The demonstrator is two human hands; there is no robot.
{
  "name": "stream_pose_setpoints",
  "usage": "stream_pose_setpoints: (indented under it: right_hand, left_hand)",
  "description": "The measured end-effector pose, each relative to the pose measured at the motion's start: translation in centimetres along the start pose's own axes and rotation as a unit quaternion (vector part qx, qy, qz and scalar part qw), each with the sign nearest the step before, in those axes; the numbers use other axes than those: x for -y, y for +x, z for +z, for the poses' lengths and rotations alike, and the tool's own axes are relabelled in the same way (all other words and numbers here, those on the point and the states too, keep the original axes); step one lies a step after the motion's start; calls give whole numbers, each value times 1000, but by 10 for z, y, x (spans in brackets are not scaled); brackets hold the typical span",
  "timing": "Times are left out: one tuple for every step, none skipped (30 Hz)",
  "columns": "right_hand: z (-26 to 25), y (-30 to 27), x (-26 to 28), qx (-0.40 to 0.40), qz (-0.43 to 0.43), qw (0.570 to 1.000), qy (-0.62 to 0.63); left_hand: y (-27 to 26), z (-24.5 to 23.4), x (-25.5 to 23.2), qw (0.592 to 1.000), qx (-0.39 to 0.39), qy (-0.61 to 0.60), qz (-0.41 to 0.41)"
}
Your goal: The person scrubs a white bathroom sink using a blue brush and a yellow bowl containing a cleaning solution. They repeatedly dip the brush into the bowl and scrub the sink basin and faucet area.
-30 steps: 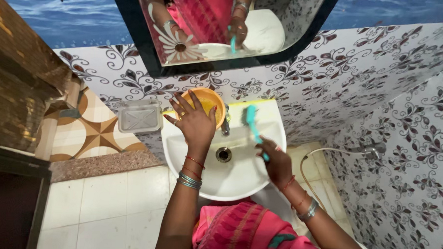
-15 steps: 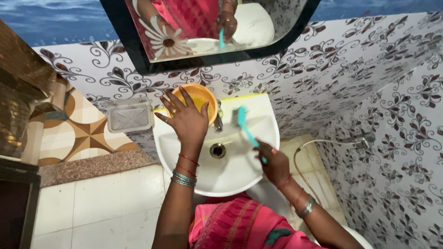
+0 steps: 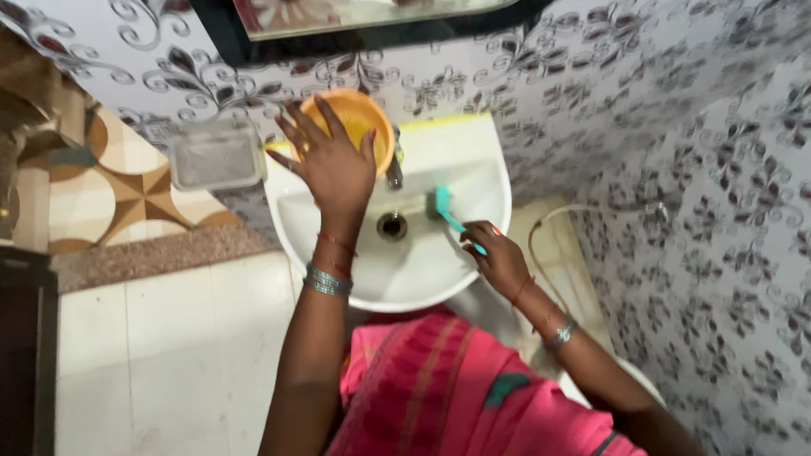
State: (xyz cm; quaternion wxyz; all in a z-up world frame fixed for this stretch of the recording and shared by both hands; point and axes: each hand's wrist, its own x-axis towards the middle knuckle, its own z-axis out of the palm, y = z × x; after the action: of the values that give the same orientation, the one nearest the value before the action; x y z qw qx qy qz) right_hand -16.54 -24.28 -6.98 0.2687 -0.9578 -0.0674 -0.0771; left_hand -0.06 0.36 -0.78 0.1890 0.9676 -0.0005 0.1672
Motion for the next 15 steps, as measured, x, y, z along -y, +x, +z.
stream_pose_setpoints:
  right_hand:
    - [6, -4, -1, 40, -38, 999, -1]
    - [11, -6, -3, 79, -75, 994, 1]
    - [15, -6, -4, 116, -114, 987, 2]
    - [17, -7, -3, 135, -112, 984, 29]
    - [20, -5, -2, 153, -114, 980, 56]
    - [22, -3, 0, 169, -116, 975, 82]
    - [22, -1, 2, 140, -78, 986, 46]
    - [20, 2, 4, 111, -40, 993, 8]
    - [18, 7, 6, 81, -6, 996, -29]
    - [17, 10, 10, 96, -12, 995, -35]
    - [18, 10, 12, 111, -18, 993, -39]
    - [21, 9, 14, 125, -24, 991, -43]
    - [24, 8, 14, 138, -41, 990, -4]
    - [28, 6, 13, 150, -57, 986, 35]
    - [30, 6, 8, 161, -77, 981, 71]
  left_hand:
    - [-2, 0, 1, 1000, 7, 2, -1]
    - [-1, -1, 2, 1000, 15, 5, -3]
    - [0, -2, 1, 1000, 21, 6, -4]
    - [0, -3, 0, 1000, 30, 4, -8]
    - [2, -5, -1, 999, 35, 3, -12]
    - [2, -7, -2, 999, 39, 2, -17]
    - [1, -8, -1, 999, 47, 3, -19]
    - [0, -9, -2, 998, 55, 3, -21]
    - [1, -10, -2, 998, 60, 6, -25]
    - [1, -10, -3, 998, 51, 15, -23]
    - [1, -9, -4, 999, 43, 25, -19]
    - [0, -7, -3, 999, 35, 35, -14]
    - [1, -6, -2, 998, 35, 41, -13]
    - [1, -4, -1, 998, 35, 47, -13]
    - [3, -2, -1, 998, 32, 49, -13]
